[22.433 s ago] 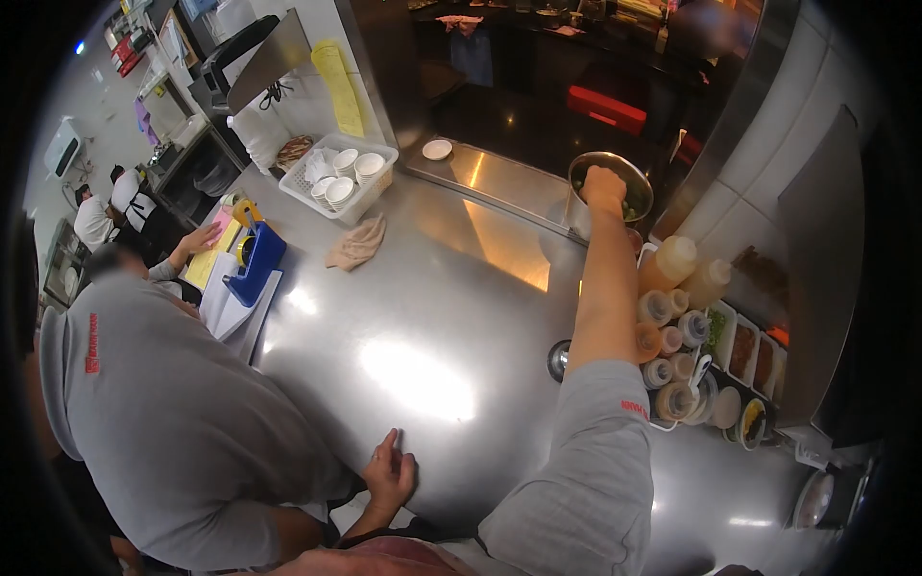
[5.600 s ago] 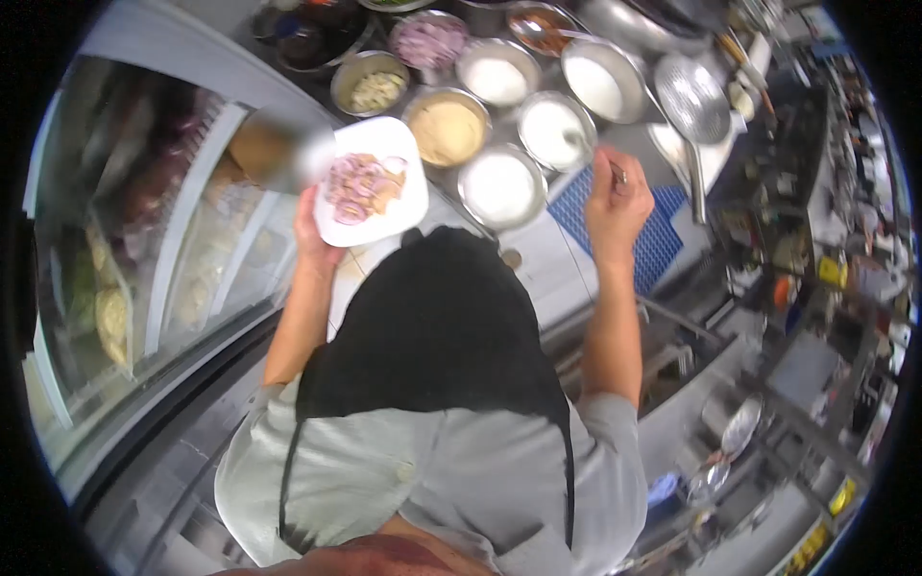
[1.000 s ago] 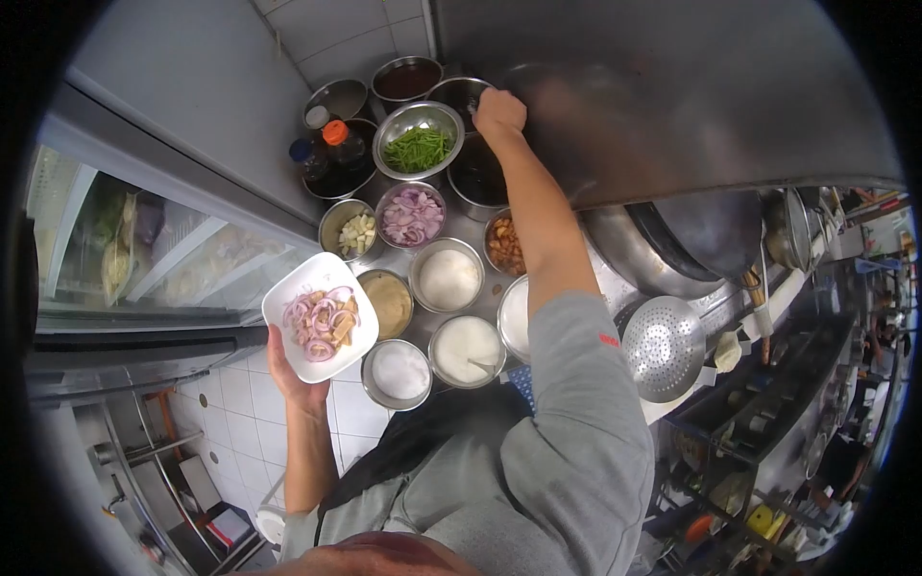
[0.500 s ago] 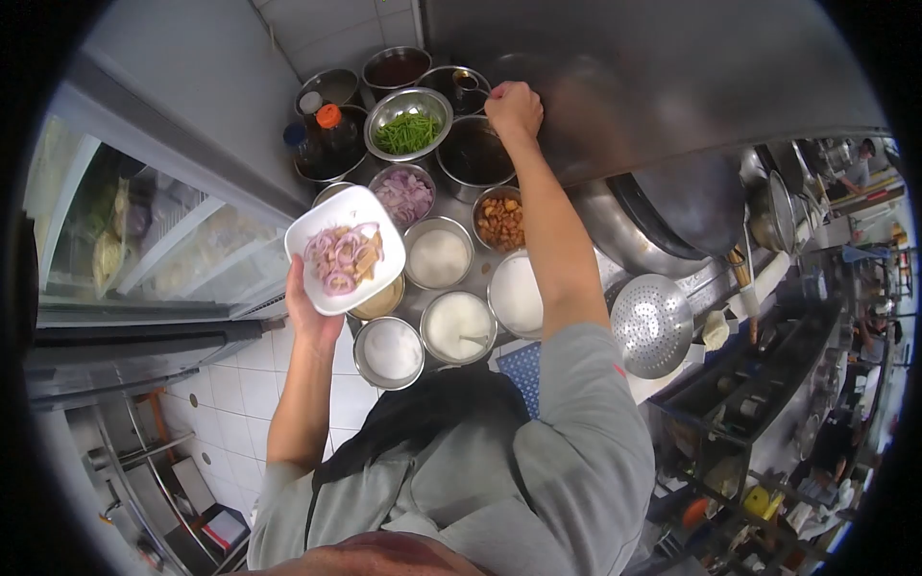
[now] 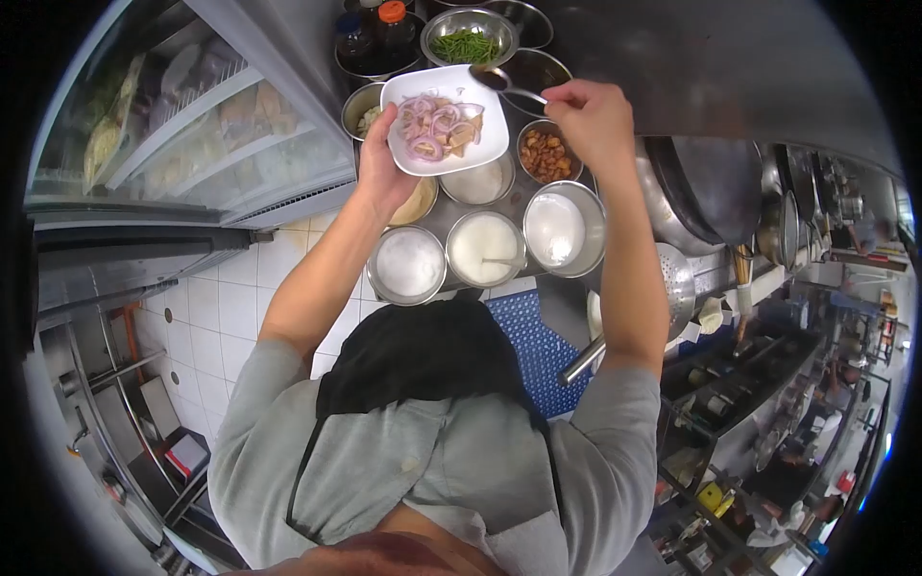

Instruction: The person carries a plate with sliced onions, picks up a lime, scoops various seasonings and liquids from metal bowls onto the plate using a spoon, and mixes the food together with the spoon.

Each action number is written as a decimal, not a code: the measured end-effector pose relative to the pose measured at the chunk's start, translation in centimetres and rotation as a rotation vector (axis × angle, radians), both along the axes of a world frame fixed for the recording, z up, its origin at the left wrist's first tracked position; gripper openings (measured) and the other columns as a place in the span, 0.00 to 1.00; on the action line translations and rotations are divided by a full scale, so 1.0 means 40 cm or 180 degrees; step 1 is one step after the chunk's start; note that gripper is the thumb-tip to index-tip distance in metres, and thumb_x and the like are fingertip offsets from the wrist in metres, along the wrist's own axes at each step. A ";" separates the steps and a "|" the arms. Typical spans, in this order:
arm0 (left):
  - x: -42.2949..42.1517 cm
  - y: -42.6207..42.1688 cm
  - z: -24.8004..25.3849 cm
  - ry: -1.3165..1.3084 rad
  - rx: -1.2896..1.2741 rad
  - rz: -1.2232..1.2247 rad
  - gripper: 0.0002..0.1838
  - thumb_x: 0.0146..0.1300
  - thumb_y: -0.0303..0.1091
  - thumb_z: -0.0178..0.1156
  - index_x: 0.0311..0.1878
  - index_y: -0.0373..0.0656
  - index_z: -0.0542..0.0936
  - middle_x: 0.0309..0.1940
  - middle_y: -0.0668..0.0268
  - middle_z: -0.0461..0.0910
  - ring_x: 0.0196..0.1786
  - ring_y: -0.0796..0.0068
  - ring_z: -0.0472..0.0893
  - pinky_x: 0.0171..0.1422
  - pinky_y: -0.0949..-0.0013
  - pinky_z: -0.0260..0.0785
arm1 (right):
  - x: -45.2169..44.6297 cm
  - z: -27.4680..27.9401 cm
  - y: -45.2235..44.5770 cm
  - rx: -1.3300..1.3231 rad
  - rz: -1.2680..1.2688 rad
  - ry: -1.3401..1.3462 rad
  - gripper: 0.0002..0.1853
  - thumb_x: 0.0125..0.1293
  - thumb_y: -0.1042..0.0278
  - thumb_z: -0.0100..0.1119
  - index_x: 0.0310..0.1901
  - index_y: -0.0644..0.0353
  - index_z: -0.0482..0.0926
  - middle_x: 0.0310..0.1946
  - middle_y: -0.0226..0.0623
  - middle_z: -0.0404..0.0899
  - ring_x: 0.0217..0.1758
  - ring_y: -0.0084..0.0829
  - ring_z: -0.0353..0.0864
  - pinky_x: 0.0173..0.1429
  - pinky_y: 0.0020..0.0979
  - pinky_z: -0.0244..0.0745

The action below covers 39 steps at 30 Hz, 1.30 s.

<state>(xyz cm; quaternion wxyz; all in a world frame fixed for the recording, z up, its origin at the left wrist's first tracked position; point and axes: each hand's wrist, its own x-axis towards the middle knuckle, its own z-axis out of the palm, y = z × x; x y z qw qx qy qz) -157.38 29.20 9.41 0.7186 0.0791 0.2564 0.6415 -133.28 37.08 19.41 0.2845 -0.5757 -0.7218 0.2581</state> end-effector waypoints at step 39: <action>0.014 -0.081 0.012 -0.0156 -0.0044 -0.0136 0.30 0.74 0.51 0.48 0.68 0.38 0.66 0.66 0.53 0.70 0.67 0.54 0.72 0.74 0.48 0.63 | -0.095 -0.022 -0.298 0.1883 0.0322 -0.0972 0.07 0.58 0.76 0.59 0.39 0.59 0.82 0.36 0.38 0.77 0.38 0.43 0.81 0.40 0.41 0.77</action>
